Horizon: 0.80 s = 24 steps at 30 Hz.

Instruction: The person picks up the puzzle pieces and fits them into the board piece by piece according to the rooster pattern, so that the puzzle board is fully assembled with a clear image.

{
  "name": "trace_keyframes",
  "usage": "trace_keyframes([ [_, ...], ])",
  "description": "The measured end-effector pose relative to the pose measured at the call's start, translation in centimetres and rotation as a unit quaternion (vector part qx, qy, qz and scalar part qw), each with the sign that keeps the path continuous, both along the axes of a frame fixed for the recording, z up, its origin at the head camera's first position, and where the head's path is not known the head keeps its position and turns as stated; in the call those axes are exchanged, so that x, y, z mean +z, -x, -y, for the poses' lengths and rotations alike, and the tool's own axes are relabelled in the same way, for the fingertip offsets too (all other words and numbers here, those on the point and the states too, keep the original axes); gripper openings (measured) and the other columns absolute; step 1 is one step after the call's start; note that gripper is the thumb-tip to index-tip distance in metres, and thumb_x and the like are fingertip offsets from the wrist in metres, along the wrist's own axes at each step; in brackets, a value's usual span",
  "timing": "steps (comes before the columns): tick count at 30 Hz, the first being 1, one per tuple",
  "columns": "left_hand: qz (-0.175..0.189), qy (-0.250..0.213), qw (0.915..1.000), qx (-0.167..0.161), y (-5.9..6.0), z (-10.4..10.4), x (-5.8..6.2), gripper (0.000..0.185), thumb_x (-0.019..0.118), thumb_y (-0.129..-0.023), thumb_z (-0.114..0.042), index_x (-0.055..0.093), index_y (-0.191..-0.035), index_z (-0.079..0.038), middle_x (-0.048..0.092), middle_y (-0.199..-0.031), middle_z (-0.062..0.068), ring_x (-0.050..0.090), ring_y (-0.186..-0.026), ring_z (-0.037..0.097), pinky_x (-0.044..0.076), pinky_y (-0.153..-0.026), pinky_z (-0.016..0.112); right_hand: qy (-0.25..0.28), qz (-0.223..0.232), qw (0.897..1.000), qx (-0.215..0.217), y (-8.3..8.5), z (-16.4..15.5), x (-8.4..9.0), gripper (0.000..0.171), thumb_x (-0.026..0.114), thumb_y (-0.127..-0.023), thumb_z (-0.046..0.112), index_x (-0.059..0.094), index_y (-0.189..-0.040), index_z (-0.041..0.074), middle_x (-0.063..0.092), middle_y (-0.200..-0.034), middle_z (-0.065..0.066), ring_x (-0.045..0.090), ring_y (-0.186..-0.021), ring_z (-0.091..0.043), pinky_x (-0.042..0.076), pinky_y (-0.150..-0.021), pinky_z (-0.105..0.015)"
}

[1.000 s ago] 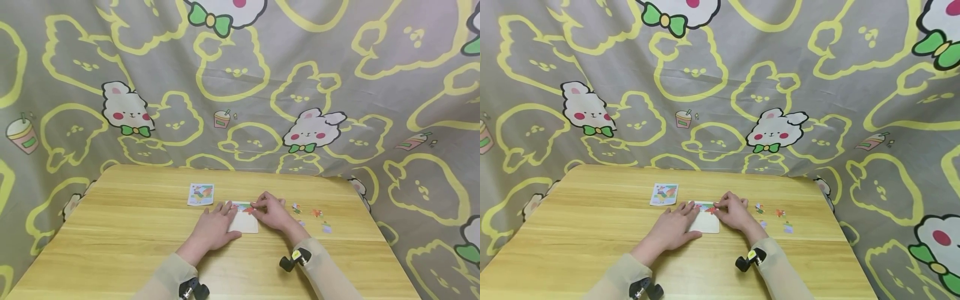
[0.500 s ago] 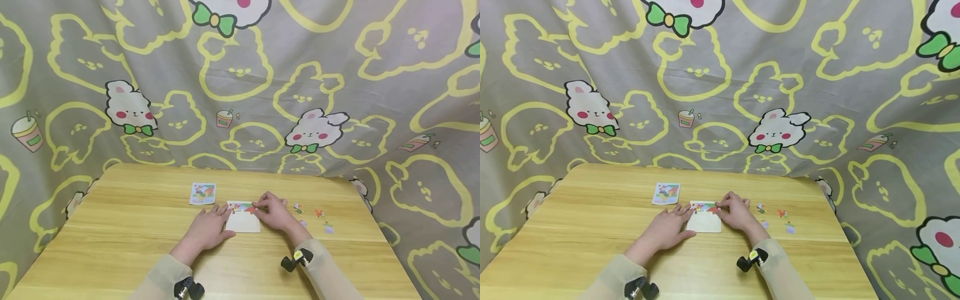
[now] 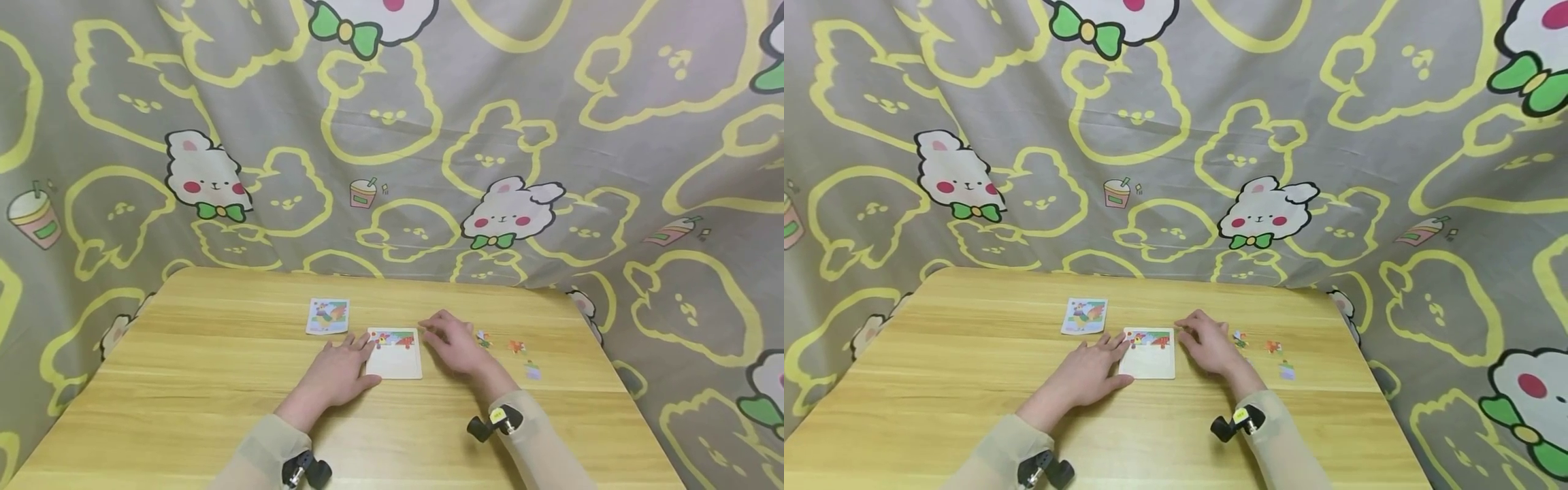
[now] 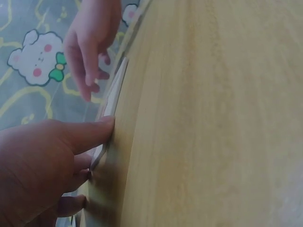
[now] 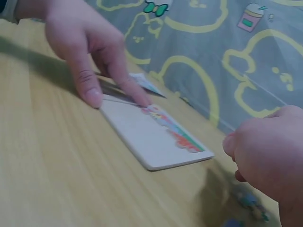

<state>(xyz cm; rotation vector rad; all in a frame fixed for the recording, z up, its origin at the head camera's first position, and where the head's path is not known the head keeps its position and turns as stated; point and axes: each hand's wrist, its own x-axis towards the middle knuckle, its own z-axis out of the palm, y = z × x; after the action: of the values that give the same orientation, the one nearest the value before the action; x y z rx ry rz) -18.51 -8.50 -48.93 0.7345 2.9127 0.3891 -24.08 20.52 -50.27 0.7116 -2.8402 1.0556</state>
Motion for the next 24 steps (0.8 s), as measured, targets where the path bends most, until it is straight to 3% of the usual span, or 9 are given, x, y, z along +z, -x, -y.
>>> trace_keyframes([
  [7,-0.011,0.0,0.9999,0.0,-0.1,0.1,-0.1,0.074,0.065,-0.101,-0.055,0.055,-0.155,-0.005,0.045,-0.163,0.013,0.042,-0.148,0.044,0.037,-0.111,0.07,0.007,0.021,1.0,0.009,-0.2,-2.1,0.7,0.031,0.059,-0.108,0.009,0.069,-0.136,0.001,0.067,-0.121,-0.007,0.063,-0.106,-0.02,0.03,-0.103,-0.058],
  [15,-0.014,0.007,0.9999,0.001,-0.1,0.1,-0.3,0.074,0.064,-0.102,-0.056,0.054,-0.155,-0.006,0.044,-0.164,0.012,0.041,-0.149,0.043,0.037,-0.112,0.07,0.006,0.038,0.999,0.021,-0.7,-4.1,1.3,0.047,0.075,-0.1,0.014,0.062,-0.142,-0.003,0.064,-0.124,-0.013,0.063,-0.113,-0.029,0.046,-0.106,-0.058],
  [20,-0.013,0.006,0.9999,0.001,-0.2,0.1,-0.3,0.073,0.064,-0.102,-0.055,0.054,-0.156,-0.006,0.044,-0.164,0.012,0.041,-0.149,0.043,0.036,-0.112,0.071,-0.021,0.03,0.999,0.008,-1.1,-5.2,1.1,0.051,0.08,-0.096,0.019,0.064,-0.141,0.0,0.064,-0.126,-0.01,0.056,-0.122,-0.033,0.032,-0.108,-0.068],
  [24,-0.014,0.006,0.9999,0.0,-0.2,0.0,-0.4,0.073,0.063,-0.103,-0.055,0.053,-0.156,-0.006,0.043,-0.165,0.012,0.04,-0.149,0.043,0.036,-0.112,0.071,-0.037,0.023,0.999,-0.001,-1.1,-5.6,0.8,0.044,0.079,-0.097,0.018,0.067,-0.136,0.003,0.065,-0.123,-0.006,0.057,-0.12,-0.031,0.032,-0.102,-0.066],
])
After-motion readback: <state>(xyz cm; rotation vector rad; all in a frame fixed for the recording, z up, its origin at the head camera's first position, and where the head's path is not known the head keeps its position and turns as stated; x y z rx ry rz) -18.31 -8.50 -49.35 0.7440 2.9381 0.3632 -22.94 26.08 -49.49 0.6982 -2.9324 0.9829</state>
